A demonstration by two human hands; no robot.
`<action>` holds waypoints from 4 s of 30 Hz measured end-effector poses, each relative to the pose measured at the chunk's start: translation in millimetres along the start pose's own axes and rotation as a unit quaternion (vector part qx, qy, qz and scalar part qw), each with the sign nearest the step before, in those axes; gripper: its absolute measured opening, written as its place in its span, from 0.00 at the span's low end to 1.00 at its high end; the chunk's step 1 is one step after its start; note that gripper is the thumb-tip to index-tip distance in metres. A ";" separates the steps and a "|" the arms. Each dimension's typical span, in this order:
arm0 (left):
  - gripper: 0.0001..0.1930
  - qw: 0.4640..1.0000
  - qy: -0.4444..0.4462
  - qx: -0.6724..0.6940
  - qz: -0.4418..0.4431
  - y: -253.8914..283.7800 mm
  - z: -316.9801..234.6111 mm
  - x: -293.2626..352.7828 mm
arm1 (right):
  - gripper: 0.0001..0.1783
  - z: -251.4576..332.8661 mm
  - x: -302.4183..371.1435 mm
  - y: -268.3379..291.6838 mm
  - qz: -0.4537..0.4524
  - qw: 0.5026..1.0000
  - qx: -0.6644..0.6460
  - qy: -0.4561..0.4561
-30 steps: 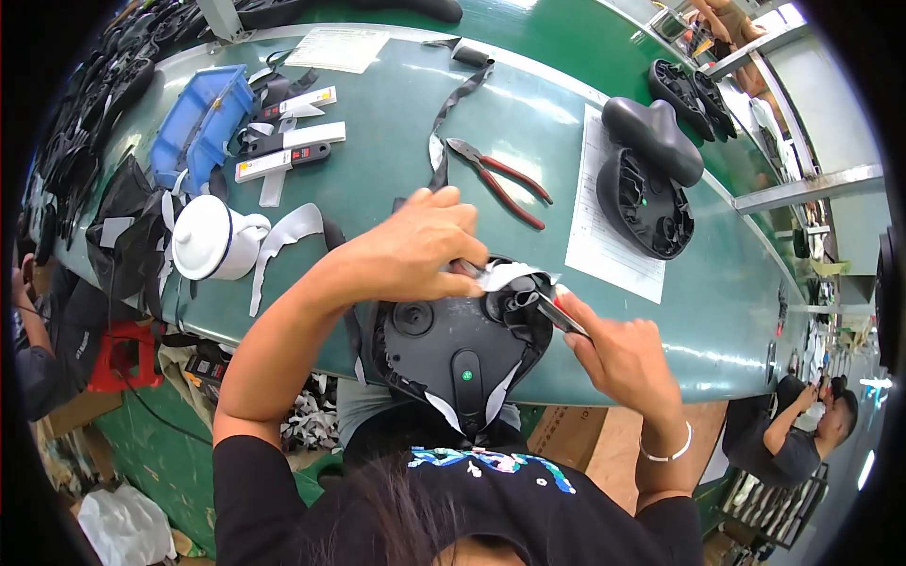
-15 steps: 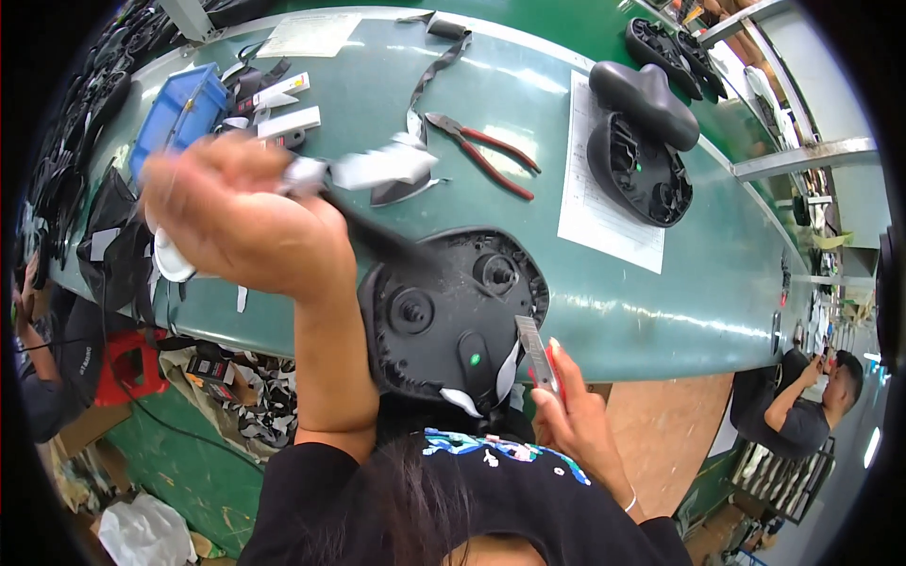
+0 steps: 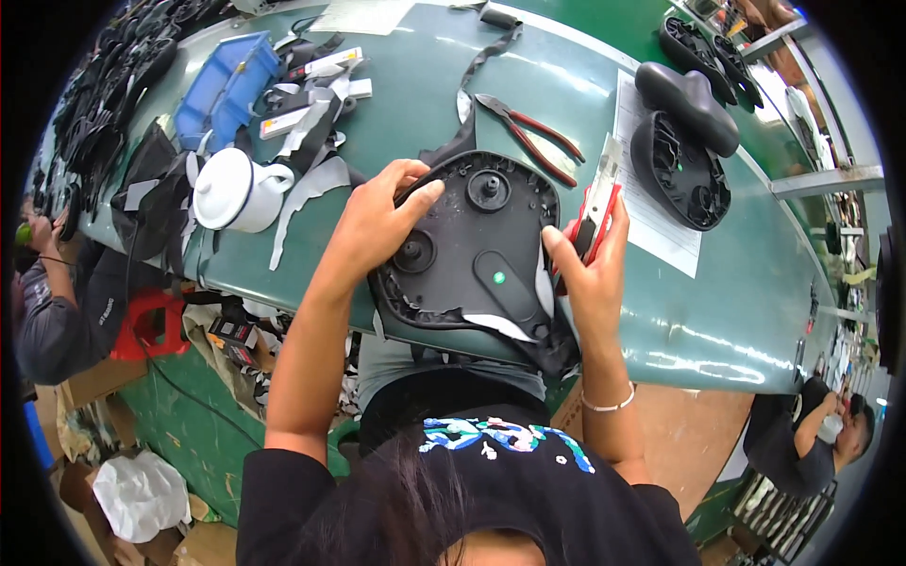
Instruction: The worker is assembling bicycle seats, attaching seat covers and using a utility knife to trim excess material.
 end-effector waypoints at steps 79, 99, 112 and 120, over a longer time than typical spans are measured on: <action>0.22 0.920 0.150 0.361 -0.003 3.4 -0.2 43.8 | 0.35 24.4 33.1 28.1 0.094 0.983 0.104 0.116; 0.11 0.955 -0.265 -0.129 0.035 -57.9 -81.0 25.7 | 0.31 25.4 12.0 44.4 0.202 0.936 0.186 0.219; 0.13 0.877 -0.115 0.451 0.117 -11.3 -80.2 20.8 | 0.30 30.2 58.1 13.0 0.223 0.886 0.395 0.095; 0.09 0.872 -0.366 -0.203 -0.254 -8.4 -94.7 -18.4 | 0.29 38.2 21.6 -2.1 0.266 0.804 0.514 0.136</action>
Point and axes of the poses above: each hand's wrist, its own x-axis away from the middle knuckle, its own y-axis out of the back of the hand, z = x × y, the point moved 7 cm from there along -x, towards the middle knuckle, and after that the axes turned 12 degrees about y, right-handed, at the moved point
